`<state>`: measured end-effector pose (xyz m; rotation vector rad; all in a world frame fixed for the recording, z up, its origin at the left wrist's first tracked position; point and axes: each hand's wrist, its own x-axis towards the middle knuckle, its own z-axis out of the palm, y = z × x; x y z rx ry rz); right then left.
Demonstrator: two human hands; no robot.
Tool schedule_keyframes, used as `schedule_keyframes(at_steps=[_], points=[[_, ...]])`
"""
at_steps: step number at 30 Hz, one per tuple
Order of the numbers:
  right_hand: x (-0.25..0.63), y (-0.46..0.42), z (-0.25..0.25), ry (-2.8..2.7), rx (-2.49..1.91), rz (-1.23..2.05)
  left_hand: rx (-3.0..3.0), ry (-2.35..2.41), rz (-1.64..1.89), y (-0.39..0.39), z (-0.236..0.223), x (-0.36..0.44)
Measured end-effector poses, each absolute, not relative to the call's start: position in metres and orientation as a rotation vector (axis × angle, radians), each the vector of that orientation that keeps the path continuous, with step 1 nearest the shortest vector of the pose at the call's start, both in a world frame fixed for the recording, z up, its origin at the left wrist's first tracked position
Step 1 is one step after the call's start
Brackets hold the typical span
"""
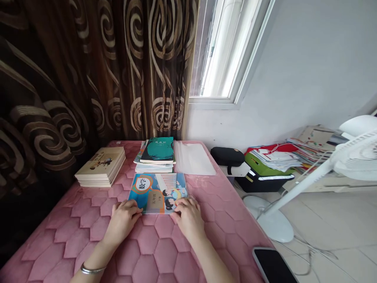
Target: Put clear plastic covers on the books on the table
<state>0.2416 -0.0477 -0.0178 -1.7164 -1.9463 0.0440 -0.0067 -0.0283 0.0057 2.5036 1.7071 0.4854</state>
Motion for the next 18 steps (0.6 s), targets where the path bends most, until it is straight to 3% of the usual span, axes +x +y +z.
schedule_keyframes(at_steps=[18], points=[[0.301, -0.042, -0.016, -1.985, -1.787, 0.178, 2.408, 1.592, 0.406, -0.010, 0.007, -0.054]])
